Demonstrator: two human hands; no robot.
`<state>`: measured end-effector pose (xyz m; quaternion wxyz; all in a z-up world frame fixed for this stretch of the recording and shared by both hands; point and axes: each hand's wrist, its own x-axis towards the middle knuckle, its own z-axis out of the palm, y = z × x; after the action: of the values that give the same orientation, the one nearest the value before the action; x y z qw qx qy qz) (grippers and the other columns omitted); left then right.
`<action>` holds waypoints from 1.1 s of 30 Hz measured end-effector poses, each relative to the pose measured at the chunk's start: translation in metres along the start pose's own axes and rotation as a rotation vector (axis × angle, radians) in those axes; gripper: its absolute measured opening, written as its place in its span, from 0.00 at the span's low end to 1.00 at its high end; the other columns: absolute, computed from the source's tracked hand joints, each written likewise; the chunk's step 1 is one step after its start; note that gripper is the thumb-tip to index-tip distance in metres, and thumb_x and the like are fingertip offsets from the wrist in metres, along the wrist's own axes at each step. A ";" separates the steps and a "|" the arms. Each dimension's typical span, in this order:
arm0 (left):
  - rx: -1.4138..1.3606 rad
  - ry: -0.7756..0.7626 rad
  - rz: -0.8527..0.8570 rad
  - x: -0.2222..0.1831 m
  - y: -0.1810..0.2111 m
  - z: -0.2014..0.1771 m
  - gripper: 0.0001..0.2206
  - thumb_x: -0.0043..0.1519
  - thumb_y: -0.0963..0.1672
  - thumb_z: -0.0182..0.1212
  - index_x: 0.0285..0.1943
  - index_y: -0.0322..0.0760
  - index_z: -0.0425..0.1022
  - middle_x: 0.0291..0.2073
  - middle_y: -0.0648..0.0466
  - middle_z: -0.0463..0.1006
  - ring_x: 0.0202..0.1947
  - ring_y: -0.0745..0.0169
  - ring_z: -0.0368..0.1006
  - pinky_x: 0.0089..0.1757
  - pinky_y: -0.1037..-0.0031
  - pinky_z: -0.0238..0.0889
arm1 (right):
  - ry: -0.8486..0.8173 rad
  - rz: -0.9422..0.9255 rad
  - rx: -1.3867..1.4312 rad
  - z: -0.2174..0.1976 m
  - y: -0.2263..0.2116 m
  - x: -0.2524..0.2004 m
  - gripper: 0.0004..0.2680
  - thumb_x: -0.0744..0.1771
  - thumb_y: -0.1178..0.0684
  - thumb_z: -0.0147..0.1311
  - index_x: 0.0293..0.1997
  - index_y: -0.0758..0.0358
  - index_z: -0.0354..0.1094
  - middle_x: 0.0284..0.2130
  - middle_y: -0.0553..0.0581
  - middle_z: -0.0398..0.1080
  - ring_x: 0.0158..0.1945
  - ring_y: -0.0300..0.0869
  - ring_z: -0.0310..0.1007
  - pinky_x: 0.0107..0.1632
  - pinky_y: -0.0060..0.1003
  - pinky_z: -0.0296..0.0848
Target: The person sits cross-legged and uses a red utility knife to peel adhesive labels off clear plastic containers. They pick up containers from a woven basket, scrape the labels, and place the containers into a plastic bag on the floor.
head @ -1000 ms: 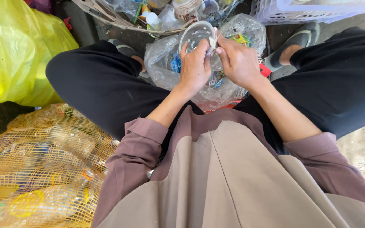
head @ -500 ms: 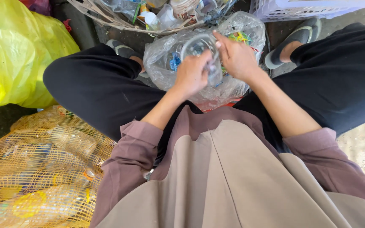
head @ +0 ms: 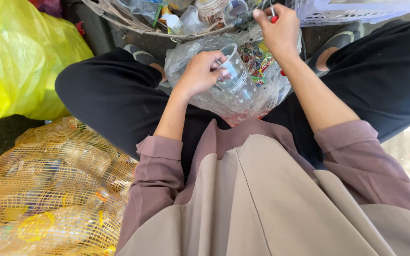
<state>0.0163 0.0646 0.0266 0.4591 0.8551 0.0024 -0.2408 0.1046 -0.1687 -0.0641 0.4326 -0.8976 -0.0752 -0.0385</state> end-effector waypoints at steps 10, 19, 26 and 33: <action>-0.593 0.257 0.065 -0.002 -0.017 -0.048 0.09 0.65 0.36 0.53 0.49 0.30 0.78 0.33 0.49 0.81 0.33 0.64 0.80 0.37 0.77 0.78 | -0.636 -0.091 -0.190 -0.013 0.008 -0.021 0.04 0.67 0.58 0.61 0.38 0.69 0.75 0.29 0.62 0.71 0.34 0.51 0.66 0.45 0.46 0.68; -1.096 0.598 -0.005 0.009 -0.016 -0.044 0.09 0.69 0.43 0.55 0.52 0.32 0.75 0.34 0.50 0.81 0.31 0.67 0.73 0.39 0.76 0.73 | -0.458 0.054 0.080 -0.081 -0.062 -0.023 0.14 0.64 0.54 0.68 0.49 0.65 0.68 0.32 0.58 0.70 0.26 0.45 0.63 0.35 0.37 0.66; -1.048 0.502 -0.042 0.021 0.003 -0.023 0.11 0.71 0.44 0.51 0.53 0.32 0.76 0.36 0.54 0.77 0.33 0.70 0.71 0.39 0.80 0.71 | -0.349 -0.283 0.110 -0.115 -0.126 -0.010 0.35 0.61 0.54 0.76 0.75 0.55 0.54 0.62 0.61 0.63 0.50 0.47 0.68 0.48 0.36 0.70; -1.249 0.303 0.019 0.032 0.012 -0.021 0.11 0.73 0.43 0.50 0.55 0.31 0.74 0.33 0.52 0.79 0.31 0.70 0.72 0.37 0.82 0.68 | -0.325 -0.377 -0.209 -0.150 -0.142 0.013 0.27 0.63 0.54 0.72 0.70 0.56 0.64 0.59 0.64 0.64 0.41 0.50 0.72 0.39 0.40 0.74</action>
<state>0.0561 0.0673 0.0331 0.8672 0.4514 0.1994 -0.0663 0.0932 -0.1975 0.1401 0.3048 -0.9020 -0.3052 0.0185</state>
